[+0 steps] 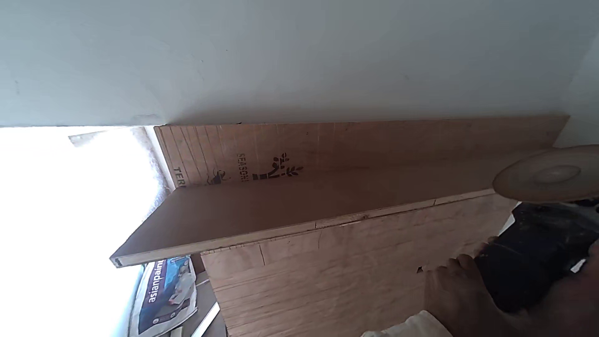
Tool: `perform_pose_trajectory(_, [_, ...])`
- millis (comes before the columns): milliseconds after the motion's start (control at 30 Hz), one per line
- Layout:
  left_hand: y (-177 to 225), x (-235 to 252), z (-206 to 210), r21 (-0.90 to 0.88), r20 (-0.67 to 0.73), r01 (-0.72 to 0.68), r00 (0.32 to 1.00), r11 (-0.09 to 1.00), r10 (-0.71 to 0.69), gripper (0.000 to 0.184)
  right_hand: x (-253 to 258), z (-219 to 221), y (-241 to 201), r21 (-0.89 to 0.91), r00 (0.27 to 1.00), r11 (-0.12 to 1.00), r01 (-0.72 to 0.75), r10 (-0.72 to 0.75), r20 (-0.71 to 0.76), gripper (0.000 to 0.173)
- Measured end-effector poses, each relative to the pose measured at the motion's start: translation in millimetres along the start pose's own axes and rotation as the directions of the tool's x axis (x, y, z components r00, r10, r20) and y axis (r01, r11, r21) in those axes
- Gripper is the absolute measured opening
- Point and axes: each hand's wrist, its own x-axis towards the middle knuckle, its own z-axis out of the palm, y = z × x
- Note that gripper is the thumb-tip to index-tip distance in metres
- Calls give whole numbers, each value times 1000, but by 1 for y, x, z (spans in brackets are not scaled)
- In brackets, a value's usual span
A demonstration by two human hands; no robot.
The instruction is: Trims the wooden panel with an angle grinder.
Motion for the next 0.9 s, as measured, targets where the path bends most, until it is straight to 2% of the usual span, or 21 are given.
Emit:
perform_pose_trajectory(33, [1, 2, -6, -46, -8, 4, 1000, 999, -4, 69, 25, -25, 29, 91, 982, 993, 78, -92, 166, 61])
perform_pose_trajectory(67, [1, 3, -9, -113, -26, 6, 1000, 994, -9, 72, 58, -52, 62, 263, 904, 961, 82, -183, 386, 69])
perform_pose_trajectory(100, [1, 3, -12, -194, -52, 3, 999, 981, -13, 77, 76, -64, 83, 381, 849, 924, -21, -185, 495, 79])
perform_pose_trajectory(167, [4, 0, -20, -340, -47, 13, 998, 940, -31, 88, 88, -69, 107, 443, 782, 874, -198, -132, 609, 94])
perform_pose_trajectory(233, [0, 1, -26, -404, -26, 27, 999, 914, -41, 92, 83, -59, 115, 452, 750, 855, -253, -122, 650, 93])
perform_pose_trajectory(300, [-13, 4, -24, -484, -100, -33, 995, 875, -18, 74, 68, -41, 106, 451, 818, 860, -237, -74, 571, 77])
perform_pose_trajectory(367, [-26, 6, -23, -467, -230, -161, 972, 869, 57, 64, 62, -28, 93, 379, 843, 895, -237, -5, 538, 64])
perform_pose_trajectory(400, [-32, 4, -24, -362, -335, -245, 935, 899, 120, 64, 59, -21, 87, 306, 842, 930, -205, 8, 540, 57])
perform_pose_trajectory(433, [-39, 2, -25, -194, -458, -327, 864, 925, 209, 68, 57, -17, 84, 235, 834, 960, -153, -3, 552, 52])
perform_pose_trajectory(500, [-56, -7, -28, 64, -624, -352, 716, 934, 312, 70, 52, -3, 74, 69, 828, 997, -19, -23, 561, 40])
perform_pose_trajectory(567, [-72, -14, -35, 114, -742, -350, 592, 930, 314, 68, 71, 4, 75, -3, 773, 999, 45, -33, 633, 40])
perform_pose_trajectory(600, [-75, -18, -42, 53, -784, -374, 559, 926, 271, 68, 81, 9, 75, -40, 744, 995, 95, -44, 667, 41])
perform_pose_trajectory(633, [-75, -22, -52, -36, -809, -404, 548, 914, 211, 67, 86, 19, 74, -82, 720, 985, 154, -55, 692, 39])
perform_pose_trajectory(667, [-73, -27, -63, -159, -806, -420, 577, 893, 129, 66, 83, 32, 69, -126, 712, 968, 216, -69, 699, 37])
perform_pose_trajectory(733, [-65, -36, -90, -437, -713, -385, 700, 813, -52, 67, 69, 61, 59, -222, 729, 914, 340, -108, 676, 43])
perform_pose_trajectory(767, [-62, -37, -101, -521, -681, -370, 724, 769, -112, 67, 66, 73, 57, -278, 718, 868, 412, -121, 686, 51])
perform_pose_trajectory(833, [-59, -35, -119, -626, -651, -367, 731, 688, -202, 65, 67, 98, 58, -364, 661, 761, 537, -112, 742, 63])
perform_pose_trajectory(900, [-58, -33, -136, -690, -641, -391, 722, 609, -263, 66, 57, 125, 58, -400, 577, 636, 660, -87, 812, 58])
